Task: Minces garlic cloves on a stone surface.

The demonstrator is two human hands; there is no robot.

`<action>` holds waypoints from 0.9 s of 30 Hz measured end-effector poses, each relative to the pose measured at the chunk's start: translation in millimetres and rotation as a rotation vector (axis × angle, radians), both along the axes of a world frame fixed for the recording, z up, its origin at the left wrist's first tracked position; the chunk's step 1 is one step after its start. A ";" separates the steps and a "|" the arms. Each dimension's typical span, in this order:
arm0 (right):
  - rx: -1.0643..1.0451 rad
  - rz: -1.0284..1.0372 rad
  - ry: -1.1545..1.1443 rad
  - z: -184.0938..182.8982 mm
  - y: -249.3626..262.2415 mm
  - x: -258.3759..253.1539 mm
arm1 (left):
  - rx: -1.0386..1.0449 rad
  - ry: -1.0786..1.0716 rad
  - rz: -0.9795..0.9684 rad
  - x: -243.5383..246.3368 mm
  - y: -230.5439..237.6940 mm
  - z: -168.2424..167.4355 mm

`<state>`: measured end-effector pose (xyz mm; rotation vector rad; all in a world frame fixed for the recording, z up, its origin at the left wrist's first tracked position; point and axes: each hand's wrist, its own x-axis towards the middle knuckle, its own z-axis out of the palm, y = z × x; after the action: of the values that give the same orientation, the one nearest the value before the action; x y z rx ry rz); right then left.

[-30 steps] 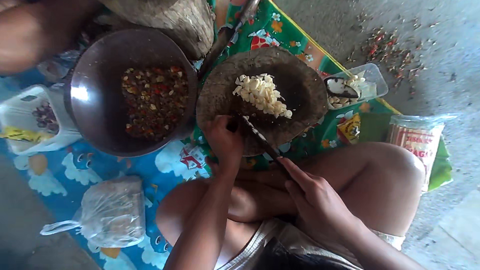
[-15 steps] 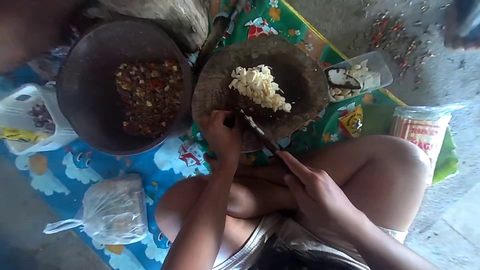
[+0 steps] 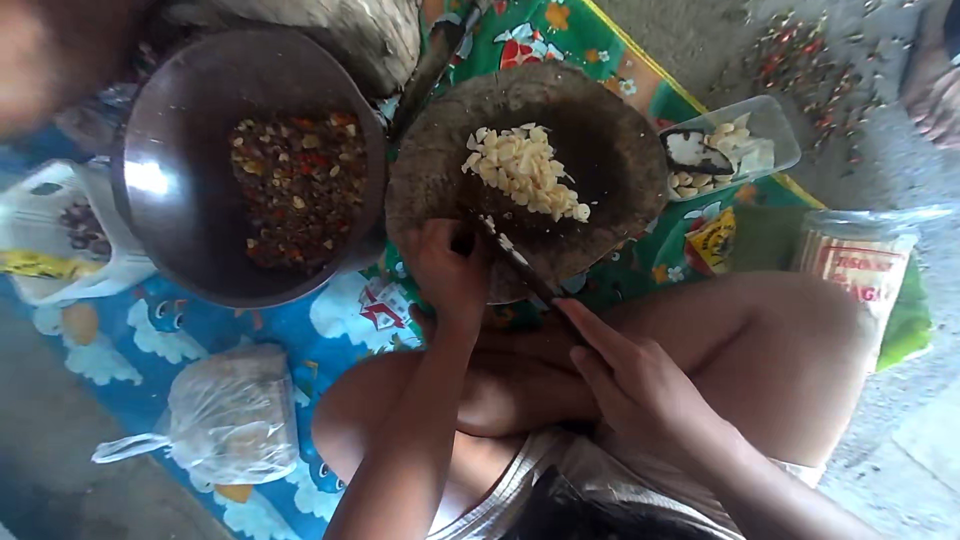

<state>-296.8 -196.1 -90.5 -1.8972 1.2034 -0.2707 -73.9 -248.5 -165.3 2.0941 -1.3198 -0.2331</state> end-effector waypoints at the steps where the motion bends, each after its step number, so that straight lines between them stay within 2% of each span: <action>1: -0.005 -0.003 -0.006 -4.8 -5.7 6.8 | -0.004 0.000 0.000 -0.3 -0.2 -0.1; 6: 0.044 0.009 0.012 -0.9 -20.8 27.0 | 0.006 0.023 0.008 -0.8 0.8 2.6; 13: -0.030 0.002 -0.023 3.5 11.2 -16.7 | -0.022 0.017 -0.008 -0.8 1.4 1.1; 27: -0.006 0.003 -0.116 -3.5 6.7 -20.2 | -0.032 0.019 0.014 -1.5 1.3 -2.8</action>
<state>-317.0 -189.5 -93.9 -1.8622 1.1233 -0.3784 -75.5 -247.3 -168.1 2.0688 -1.2894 -0.2232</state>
